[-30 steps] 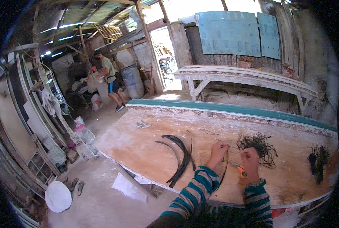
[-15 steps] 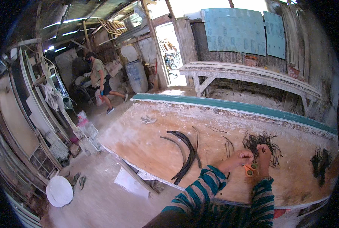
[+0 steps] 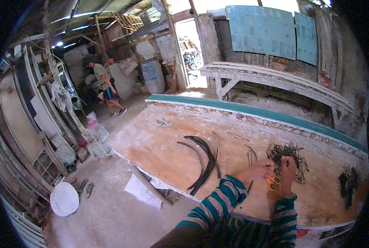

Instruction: The person uses orange-handled scissors to cut black cords into short pieces on a wooden workbench. The person repeatedly picks up sections of cord, cuts them, and places the cut pieces on the table.

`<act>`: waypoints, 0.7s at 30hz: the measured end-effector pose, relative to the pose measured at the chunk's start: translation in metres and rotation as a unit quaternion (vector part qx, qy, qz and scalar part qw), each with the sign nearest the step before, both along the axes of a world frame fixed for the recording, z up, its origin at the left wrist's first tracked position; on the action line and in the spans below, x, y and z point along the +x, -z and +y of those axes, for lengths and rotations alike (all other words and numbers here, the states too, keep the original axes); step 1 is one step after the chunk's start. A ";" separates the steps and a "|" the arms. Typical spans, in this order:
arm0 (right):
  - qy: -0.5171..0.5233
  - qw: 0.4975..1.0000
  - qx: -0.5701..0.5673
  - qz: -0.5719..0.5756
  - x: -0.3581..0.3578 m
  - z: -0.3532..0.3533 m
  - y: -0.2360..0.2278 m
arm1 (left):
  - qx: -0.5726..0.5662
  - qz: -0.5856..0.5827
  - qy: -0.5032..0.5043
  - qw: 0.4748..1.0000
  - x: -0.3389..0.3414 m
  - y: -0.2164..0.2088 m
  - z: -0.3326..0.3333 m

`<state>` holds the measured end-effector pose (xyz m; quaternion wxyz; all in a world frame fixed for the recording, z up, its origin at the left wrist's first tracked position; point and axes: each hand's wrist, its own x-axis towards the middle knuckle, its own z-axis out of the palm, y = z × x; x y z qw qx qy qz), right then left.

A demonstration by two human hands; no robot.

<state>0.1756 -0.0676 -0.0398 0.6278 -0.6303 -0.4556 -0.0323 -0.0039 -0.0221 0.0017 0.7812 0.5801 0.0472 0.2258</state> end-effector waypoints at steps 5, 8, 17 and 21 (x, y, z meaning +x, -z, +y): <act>-0.027 0.994 -0.077 0.071 -0.015 -0.016 -0.027 | 0.194 0.025 -0.294 0.936 -0.018 -0.014 0.009; -0.097 0.994 -0.038 0.046 -0.029 -0.007 -0.027 | 0.076 0.011 -0.405 0.911 -0.008 0.030 0.054; -0.158 0.979 -0.126 -0.040 -0.054 -0.016 -0.032 | 0.173 0.064 -0.532 0.827 -0.013 0.017 0.056; -0.195 0.970 -0.094 -0.110 -0.066 -0.014 -0.032 | 0.215 0.041 -0.574 0.789 -0.016 0.025 0.065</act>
